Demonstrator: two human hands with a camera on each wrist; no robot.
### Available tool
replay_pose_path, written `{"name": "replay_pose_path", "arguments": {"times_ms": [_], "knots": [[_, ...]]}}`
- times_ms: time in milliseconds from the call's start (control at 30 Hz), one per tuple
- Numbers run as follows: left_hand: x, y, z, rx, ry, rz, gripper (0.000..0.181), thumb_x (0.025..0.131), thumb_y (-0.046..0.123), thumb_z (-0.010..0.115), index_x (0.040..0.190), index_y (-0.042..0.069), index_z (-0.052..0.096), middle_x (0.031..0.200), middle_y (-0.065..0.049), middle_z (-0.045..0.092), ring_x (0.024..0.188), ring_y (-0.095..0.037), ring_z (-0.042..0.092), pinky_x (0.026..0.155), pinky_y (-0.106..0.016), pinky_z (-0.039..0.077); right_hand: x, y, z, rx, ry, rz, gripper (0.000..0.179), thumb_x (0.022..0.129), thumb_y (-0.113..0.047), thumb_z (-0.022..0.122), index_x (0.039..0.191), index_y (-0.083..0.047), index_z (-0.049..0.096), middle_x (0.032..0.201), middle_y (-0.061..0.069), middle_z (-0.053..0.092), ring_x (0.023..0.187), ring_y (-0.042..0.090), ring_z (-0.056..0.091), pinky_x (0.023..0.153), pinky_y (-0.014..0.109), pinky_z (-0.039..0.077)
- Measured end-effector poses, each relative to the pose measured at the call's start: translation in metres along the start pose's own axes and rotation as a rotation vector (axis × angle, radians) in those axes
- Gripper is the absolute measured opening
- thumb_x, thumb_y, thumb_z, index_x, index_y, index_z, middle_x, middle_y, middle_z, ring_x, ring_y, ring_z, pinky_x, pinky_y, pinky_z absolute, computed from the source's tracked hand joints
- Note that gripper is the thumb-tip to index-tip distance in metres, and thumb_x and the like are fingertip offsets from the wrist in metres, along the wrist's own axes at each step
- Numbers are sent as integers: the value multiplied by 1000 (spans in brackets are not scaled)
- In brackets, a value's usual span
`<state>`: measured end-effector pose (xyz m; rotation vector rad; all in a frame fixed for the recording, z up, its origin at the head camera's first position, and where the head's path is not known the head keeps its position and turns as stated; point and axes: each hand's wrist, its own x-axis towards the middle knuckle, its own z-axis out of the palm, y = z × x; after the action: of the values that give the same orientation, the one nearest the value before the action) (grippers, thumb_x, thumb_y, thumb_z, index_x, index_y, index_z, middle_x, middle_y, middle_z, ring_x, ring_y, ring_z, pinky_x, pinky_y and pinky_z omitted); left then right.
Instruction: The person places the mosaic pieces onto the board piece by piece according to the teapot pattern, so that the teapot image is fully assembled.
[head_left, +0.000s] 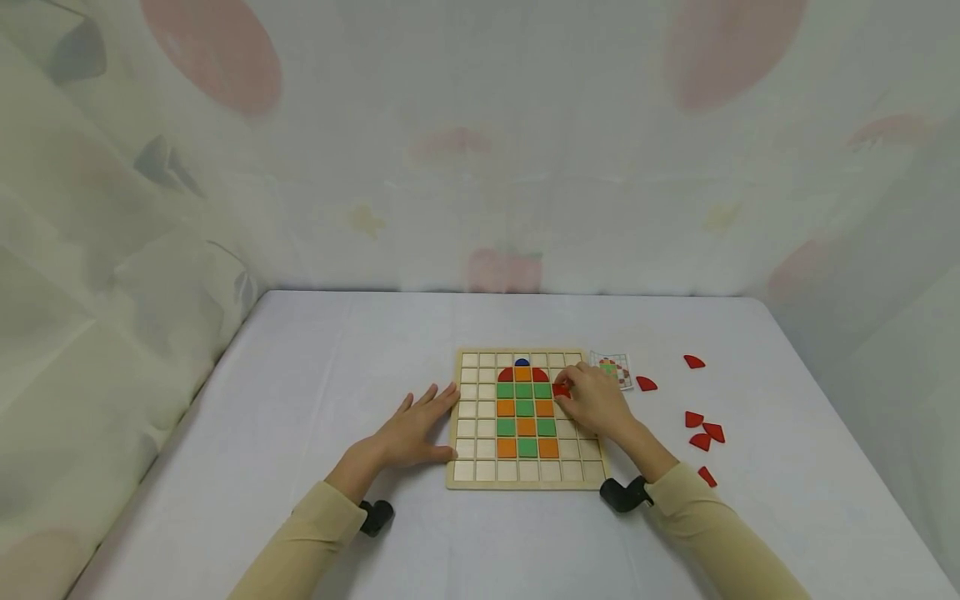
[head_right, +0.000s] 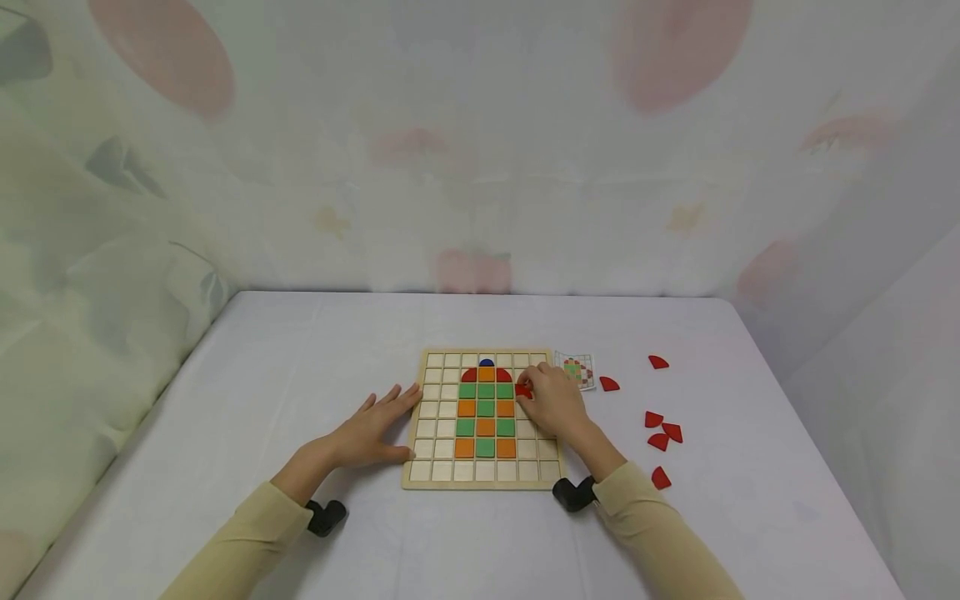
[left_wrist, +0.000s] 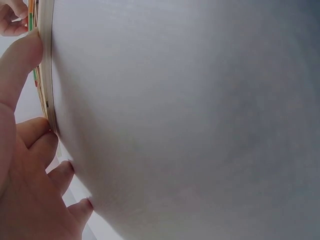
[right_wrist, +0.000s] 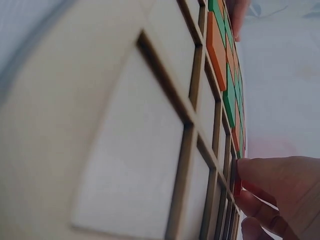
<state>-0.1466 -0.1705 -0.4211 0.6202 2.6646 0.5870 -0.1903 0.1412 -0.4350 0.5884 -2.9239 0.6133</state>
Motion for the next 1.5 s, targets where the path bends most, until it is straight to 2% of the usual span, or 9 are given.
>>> {"name": "replay_pose_path", "arguments": {"times_ms": [167, 600, 733, 900, 1000, 1200, 1400, 1500], "knots": [[0, 0, 0, -5, 1, 3, 89, 77, 36, 72, 148, 14, 22, 154, 1, 17, 142, -28, 11, 111, -55, 5, 0, 1, 0, 33, 10, -4, 18, 76, -17, 74, 91, -10, 66, 80, 2, 59, 70, 15, 54, 61, 28, 44], [1, 1, -1, 12, -6, 14, 89, 78, 38, 71, 148, 13, 22, 154, -1, 16, 142, -29, 11, 111, -56, 6, 1, 2, 0, 6, 5, -4, 20, 76, -20, 74, 90, -10, 65, 78, 1, 57, 67, 14, 51, 59, 26, 42], [1, 1, -1, 20, -11, 7, 89, 78, 39, 71, 148, 14, 22, 154, 0, 16, 142, -28, 11, 111, -56, 6, -2, 2, -3, 26, -24, -2, 22, 78, -20, 72, 96, -9, 65, 84, 2, 59, 73, 16, 53, 64, 30, 45], [0, 3, -2, 14, -9, 4, 89, 77, 39, 72, 147, 12, 23, 154, -1, 18, 141, -29, 12, 110, -57, 6, -10, 4, -11, 106, -49, 38, 23, 82, -18, 68, 103, -10, 64, 98, 5, 60, 82, 19, 53, 71, 34, 48], [0, 4, -3, 11, -8, 3, 89, 77, 38, 72, 147, 12, 23, 154, -1, 18, 141, -30, 12, 110, -57, 6, -16, 8, -18, 147, -20, 55, 23, 83, -15, 67, 105, -9, 63, 99, 5, 61, 83, 19, 54, 71, 35, 49], [-1, 3, -2, 14, -7, 0, 89, 77, 39, 72, 147, 12, 23, 154, -1, 18, 141, -29, 12, 111, -56, 7, -24, 27, -32, 186, 89, 49, 22, 83, -8, 65, 105, -4, 63, 99, 9, 63, 84, 23, 59, 73, 38, 51], [-1, 2, -1, 11, -6, -9, 89, 77, 38, 72, 147, 12, 23, 154, -1, 18, 142, -28, 11, 111, -56, 7, -32, 51, -45, 167, 153, 109, 23, 82, -3, 63, 105, -1, 63, 97, 14, 63, 78, 24, 54, 65, 36, 46], [-1, 1, -1, 10, -5, -10, 89, 78, 38, 72, 147, 13, 23, 154, -1, 18, 142, -29, 11, 111, -56, 7, -36, 61, -50, 147, 161, 125, 22, 82, -2, 62, 104, 0, 63, 96, 17, 62, 78, 26, 55, 65, 39, 47]]}}
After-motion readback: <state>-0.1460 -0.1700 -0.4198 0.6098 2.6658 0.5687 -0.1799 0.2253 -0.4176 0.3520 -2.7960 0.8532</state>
